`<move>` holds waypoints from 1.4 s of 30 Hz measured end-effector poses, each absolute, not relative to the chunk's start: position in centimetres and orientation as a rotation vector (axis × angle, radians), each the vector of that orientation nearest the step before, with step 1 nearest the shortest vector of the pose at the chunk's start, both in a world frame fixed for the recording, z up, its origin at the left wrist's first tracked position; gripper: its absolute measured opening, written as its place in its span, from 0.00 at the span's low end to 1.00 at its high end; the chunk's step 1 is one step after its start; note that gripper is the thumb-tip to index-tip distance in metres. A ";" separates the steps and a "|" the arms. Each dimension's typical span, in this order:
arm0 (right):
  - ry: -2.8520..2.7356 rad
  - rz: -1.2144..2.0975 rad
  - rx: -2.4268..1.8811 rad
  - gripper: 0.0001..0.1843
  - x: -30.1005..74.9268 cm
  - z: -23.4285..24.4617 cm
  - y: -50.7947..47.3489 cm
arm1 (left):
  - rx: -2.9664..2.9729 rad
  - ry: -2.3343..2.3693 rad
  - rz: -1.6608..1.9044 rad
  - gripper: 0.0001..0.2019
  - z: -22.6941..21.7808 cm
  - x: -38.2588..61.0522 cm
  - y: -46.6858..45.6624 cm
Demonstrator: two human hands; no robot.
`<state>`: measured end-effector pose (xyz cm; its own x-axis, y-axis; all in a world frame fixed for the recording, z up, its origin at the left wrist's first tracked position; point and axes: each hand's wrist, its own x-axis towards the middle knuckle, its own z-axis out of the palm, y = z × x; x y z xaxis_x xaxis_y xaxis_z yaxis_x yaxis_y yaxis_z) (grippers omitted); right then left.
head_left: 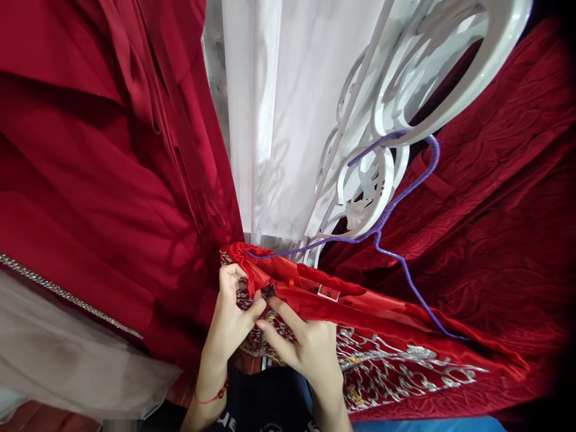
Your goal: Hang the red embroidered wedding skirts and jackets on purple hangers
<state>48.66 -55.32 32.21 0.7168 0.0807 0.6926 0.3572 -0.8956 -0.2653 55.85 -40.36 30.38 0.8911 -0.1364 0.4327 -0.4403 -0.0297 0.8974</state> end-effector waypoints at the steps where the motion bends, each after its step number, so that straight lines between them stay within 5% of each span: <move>1: -0.342 -1.008 -2.525 0.18 48.8 32.2 -55.6 | 1.609 -0.467 0.278 0.20 30.4 55.9 -40.4; 9: -0.348 -0.972 -2.548 0.13 48.3 32.3 -56.9 | 1.622 -0.482 0.444 0.17 30.0 57.2 -40.9; 15: -0.430 -0.721 -2.528 0.38 47.7 32.6 -57.3 | 1.678 -0.300 0.759 0.14 29.3 57.9 -40.2; 18: -0.548 -0.711 -2.407 0.42 47.7 32.3 -58.1 | 1.591 -0.077 0.952 0.11 28.5 58.7 -37.4; 23: -0.603 -0.776 -2.234 0.39 46.4 32.6 -60.1 | 1.502 0.096 0.846 0.12 27.1 59.2 -31.7; 27: -0.460 -1.156 -1.924 0.30 45.0 32.5 -61.2 | 1.616 0.071 0.746 0.13 26.7 58.5 -30.6; 29: -0.370 -1.301 -1.844 0.24 44.8 32.3 -60.7 | 1.774 -0.073 0.596 0.17 27.1 57.9 -31.3; 32: -0.373 -1.354 -1.884 0.08 45.4 32.4 -58.7 | 1.937 -0.421 0.487 0.36 28.4 56.7 -33.0; 35: -0.252 -1.226 -1.988 0.07 46.3 32.5 -56.5 | 1.955 -0.699 0.614 0.52 30.2 55.5 -34.4; 37: -0.084 -1.051 -2.107 0.03 46.8 32.2 -55.9 | 1.917 -0.772 0.761 0.45 30.9 55.1 -35.0; 40: -0.005 -0.808 -2.277 0.13 47.7 31.5 -56.1 | 1.824 -0.794 0.950 0.24 31.3 55.0 -35.9; 42: -0.020 -0.771 -2.295 0.17 48.3 31.1 -56.3 | 1.824 -0.828 0.977 0.24 31.4 55.2 -36.7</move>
